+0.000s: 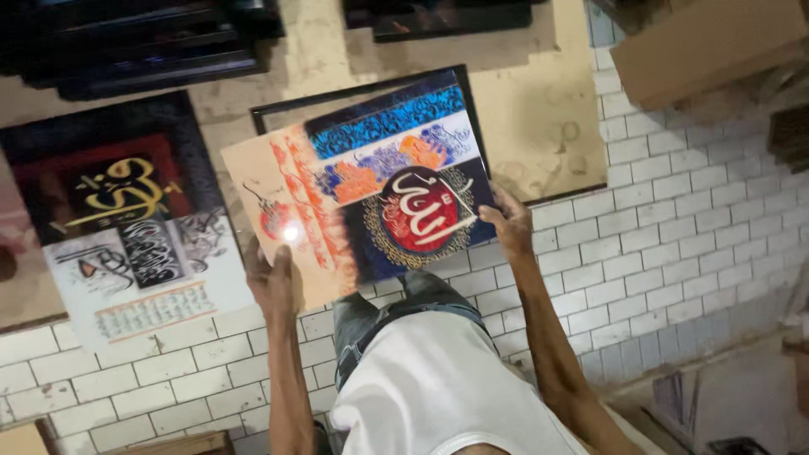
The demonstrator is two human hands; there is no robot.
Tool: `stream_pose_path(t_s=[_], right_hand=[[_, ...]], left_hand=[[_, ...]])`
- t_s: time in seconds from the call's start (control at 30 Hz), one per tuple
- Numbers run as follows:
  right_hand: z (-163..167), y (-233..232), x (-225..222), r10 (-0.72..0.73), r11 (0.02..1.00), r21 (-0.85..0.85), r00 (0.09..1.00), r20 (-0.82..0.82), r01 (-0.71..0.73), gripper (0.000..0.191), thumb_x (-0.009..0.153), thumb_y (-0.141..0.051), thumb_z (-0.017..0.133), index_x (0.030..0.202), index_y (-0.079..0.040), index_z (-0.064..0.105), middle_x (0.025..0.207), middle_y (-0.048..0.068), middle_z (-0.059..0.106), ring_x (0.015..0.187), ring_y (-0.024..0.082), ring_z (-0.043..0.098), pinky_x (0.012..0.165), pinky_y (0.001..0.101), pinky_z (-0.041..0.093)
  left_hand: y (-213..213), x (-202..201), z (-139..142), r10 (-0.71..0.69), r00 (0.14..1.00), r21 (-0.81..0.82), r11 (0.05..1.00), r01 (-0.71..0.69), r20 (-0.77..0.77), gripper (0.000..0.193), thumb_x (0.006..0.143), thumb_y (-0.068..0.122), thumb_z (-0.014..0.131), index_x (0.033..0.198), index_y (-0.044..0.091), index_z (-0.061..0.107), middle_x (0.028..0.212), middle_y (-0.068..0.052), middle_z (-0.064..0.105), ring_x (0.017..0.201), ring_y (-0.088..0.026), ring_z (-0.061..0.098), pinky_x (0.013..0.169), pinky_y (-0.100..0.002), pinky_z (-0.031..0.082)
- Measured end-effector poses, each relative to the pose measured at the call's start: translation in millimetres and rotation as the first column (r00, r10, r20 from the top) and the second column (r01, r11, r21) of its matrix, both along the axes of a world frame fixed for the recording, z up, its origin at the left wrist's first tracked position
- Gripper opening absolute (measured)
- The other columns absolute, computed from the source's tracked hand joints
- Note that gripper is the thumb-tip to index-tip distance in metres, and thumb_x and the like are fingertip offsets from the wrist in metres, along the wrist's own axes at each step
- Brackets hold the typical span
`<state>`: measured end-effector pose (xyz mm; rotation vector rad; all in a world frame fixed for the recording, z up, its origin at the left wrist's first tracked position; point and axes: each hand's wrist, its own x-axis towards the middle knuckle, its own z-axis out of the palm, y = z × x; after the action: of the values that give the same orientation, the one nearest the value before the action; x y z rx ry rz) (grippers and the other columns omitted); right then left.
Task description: The person assembles picture frames by applying glue to the frame edges, placing printed artwork inside, and stacking the completed frames. The person handles multiple frames and prints, using a squeeze bottle to apply adhesive and aligning the artwork within each frame.
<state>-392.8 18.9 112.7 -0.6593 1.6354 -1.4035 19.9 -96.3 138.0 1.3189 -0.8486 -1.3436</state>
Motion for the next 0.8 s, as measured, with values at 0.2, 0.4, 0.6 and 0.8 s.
stream_pose_path(t_s=[0.2, 0.4, 0.6, 0.8], right_hand=[[-31.5, -24.7, -13.4, -0.158, 0.986, 0.018, 0.953, -0.257, 0.168, 0.05, 0.088, -0.011, 0.075, 0.136, -0.001, 0.064, 0.105, 0.006, 0.069, 0.085, 0.012, 0.066, 0.07, 0.0219, 0.056], [-41.0, -31.3, -16.6, -0.13, 0.99, -0.118, 0.857, -0.499, 0.081, 0.046, 0.087, -0.009, 0.073, 0.133, -0.002, 0.067, 0.119, 0.013, 0.055, 0.109, 0.022, 0.058, 0.093, 0.033, 0.054], [-42.2, -25.9, -10.7, -0.108, 0.994, -0.054, 0.769, -0.63, 0.095, 0.043, 0.087, -0.016, 0.075, 0.126, -0.001, 0.07, 0.12, 0.014, 0.059, 0.116, 0.029, 0.056, 0.1, 0.038, 0.051], [-38.1, -26.5, -12.2, -0.09, 0.995, -0.03, 0.759, -0.645, 0.092, 0.047, 0.088, -0.018, 0.075, 0.131, 0.0, 0.067, 0.128, 0.015, 0.058, 0.12, 0.03, 0.057, 0.105, 0.0394, 0.048]], left_hand=[[-47.4, -48.0, 35.3, -0.189, 0.92, 0.025, 0.981, 0.193, 0.343, 0.047, 0.093, 0.008, 0.062, 0.138, -0.003, 0.056, 0.129, -0.016, 0.069, 0.117, -0.023, 0.064, 0.104, -0.036, 0.047], [-57.7, -60.2, 36.2, -0.228, 0.87, 0.108, 0.974, 0.2, 0.438, 0.052, 0.09, 0.016, 0.067, 0.141, 0.003, 0.06, 0.131, -0.014, 0.069, 0.121, -0.024, 0.063, 0.104, -0.037, 0.046], [-60.3, -46.0, 12.8, -0.216, 0.936, 0.142, 0.973, 0.183, 0.276, 0.058, 0.088, 0.018, 0.07, 0.142, 0.002, 0.058, 0.13, -0.014, 0.07, 0.116, -0.023, 0.066, 0.1, -0.035, 0.05], [-64.5, -41.6, -13.8, -0.213, 0.916, 0.074, 0.977, 0.199, 0.34, 0.062, 0.088, 0.023, 0.073, 0.142, -0.003, 0.058, 0.136, -0.018, 0.069, 0.123, -0.026, 0.064, 0.106, -0.034, 0.048]])
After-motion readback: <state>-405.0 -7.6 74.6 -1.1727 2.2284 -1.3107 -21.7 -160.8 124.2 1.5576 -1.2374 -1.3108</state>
